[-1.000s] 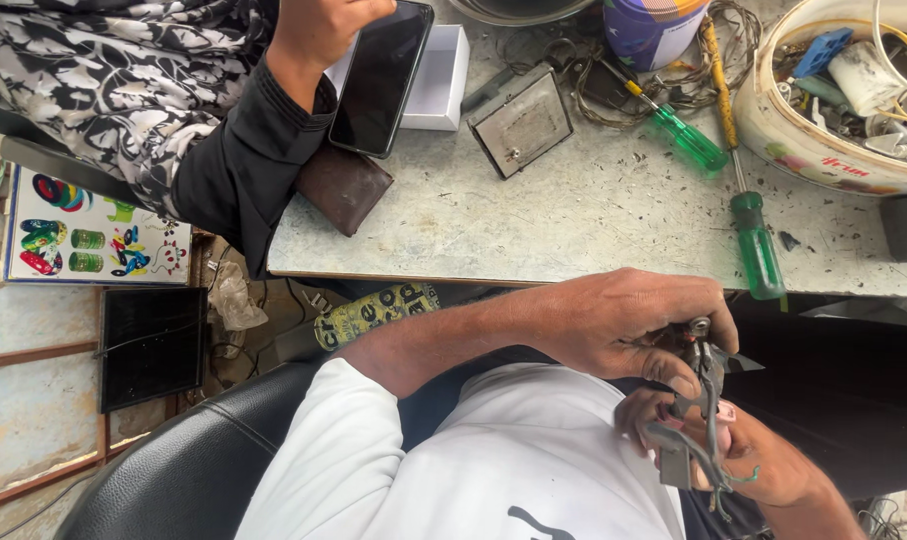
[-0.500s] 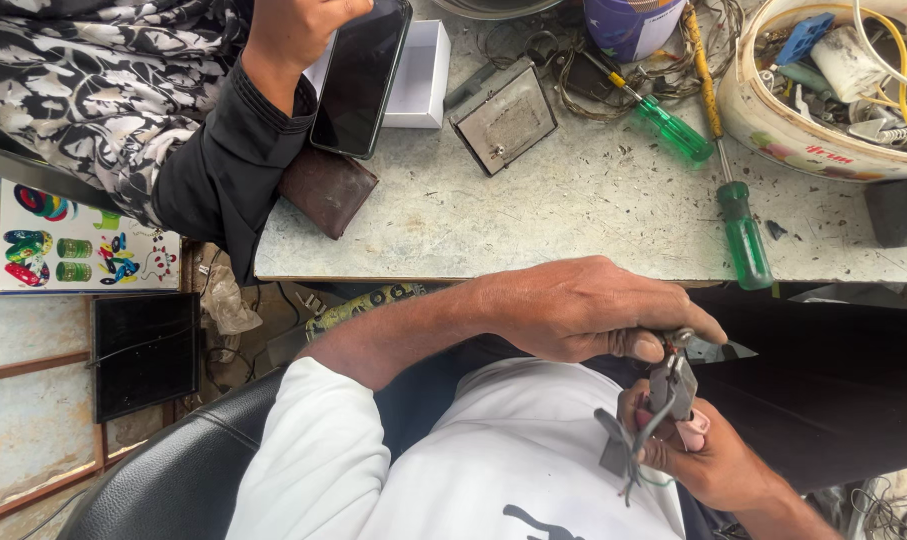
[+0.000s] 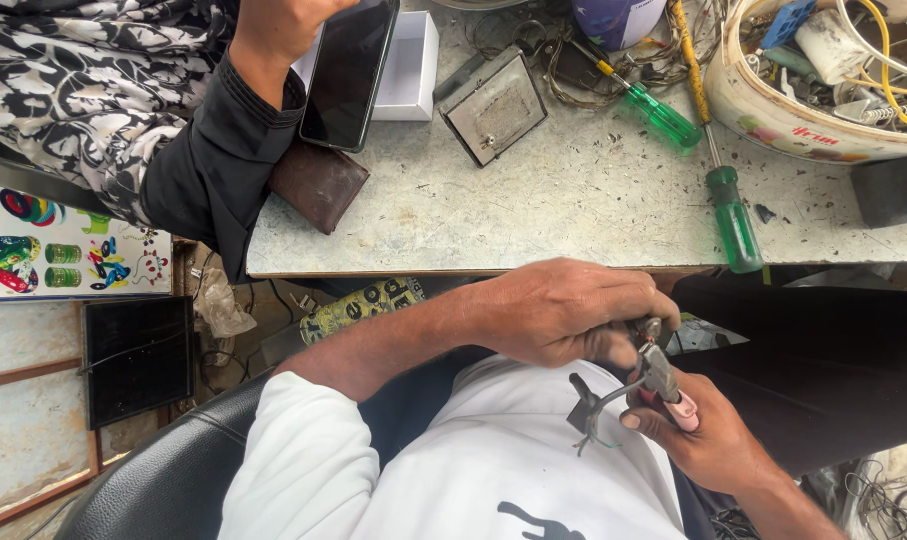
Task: The person sits cross-legged and handles a small electrical component, using pliers to strip and cut wires attached to it. They manipulate the component and wires with both hands throughout the task.
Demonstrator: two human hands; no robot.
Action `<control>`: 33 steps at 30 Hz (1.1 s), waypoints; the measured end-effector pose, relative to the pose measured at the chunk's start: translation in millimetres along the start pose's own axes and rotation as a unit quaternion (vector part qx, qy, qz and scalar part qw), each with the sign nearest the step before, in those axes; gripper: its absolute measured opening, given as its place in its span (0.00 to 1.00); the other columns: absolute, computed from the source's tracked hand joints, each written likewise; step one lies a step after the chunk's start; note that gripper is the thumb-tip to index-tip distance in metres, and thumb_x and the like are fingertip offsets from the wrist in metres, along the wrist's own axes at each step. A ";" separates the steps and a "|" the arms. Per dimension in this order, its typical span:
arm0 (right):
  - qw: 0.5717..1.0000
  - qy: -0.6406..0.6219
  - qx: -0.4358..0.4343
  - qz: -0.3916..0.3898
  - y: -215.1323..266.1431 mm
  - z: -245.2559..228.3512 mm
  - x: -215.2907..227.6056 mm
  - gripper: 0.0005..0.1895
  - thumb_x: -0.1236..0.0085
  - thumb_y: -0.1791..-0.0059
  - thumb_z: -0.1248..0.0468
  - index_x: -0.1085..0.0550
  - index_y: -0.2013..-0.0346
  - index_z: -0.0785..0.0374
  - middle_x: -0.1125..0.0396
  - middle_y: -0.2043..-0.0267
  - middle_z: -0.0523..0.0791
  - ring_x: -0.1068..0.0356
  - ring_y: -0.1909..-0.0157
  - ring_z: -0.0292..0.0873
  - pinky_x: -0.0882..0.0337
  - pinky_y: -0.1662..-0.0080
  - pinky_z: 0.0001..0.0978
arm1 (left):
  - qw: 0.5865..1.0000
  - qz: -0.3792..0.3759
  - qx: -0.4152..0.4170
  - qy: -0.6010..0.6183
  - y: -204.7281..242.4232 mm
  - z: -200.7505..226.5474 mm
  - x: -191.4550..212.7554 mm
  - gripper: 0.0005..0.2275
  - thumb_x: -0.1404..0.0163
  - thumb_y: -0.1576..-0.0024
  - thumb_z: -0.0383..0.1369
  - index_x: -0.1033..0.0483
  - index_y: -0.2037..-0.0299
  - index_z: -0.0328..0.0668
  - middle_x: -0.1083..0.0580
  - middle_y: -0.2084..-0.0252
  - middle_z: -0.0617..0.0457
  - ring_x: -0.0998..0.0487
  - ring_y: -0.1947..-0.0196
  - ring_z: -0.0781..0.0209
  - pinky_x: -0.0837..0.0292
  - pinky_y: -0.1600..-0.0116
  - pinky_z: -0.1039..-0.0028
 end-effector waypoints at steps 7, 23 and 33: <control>0.998 -0.040 0.023 0.032 -0.6 -13.5 1.6 0.11 0.35 0.56 0.58 0.23 0.67 0.63 0.30 0.75 0.41 0.33 0.71 0.36 0.30 0.69 0.34 | 0.988 0.059 -0.053 0.134 -7.3 16.5 -4.7 0.34 0.50 0.42 0.61 0.39 0.32 0.48 0.31 0.39 0.52 0.27 0.39 0.55 0.27 0.33 0.65; 0.993 -0.003 0.086 0.079 -6.7 -47.0 1.5 0.08 0.37 0.53 0.65 0.28 0.65 0.63 0.28 0.75 0.42 0.29 0.73 0.35 0.30 0.68 0.33 | 0.979 0.151 0.012 -0.138 -1.0 31.6 -14.5 0.33 0.41 0.39 0.48 0.43 0.31 0.41 0.30 0.39 0.49 0.25 0.40 0.58 0.34 0.36 0.64; 0.991 0.036 0.089 0.095 -13.4 -50.7 1.8 0.07 0.36 0.53 0.67 0.28 0.66 0.62 0.29 0.76 0.42 0.29 0.73 0.37 0.31 0.69 0.34 | 0.971 0.194 0.039 -0.135 -1.7 28.6 -15.5 0.29 0.37 0.44 0.47 0.35 0.39 0.41 0.26 0.46 0.54 0.22 0.52 0.63 0.34 0.42 0.65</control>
Point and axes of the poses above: each hand's wrist, its own y-axis away from the middle knuckle, its own x-axis out of the back of the hand, z = x × y, the point moved 5 cm from there along -y, towards the middle knuckle
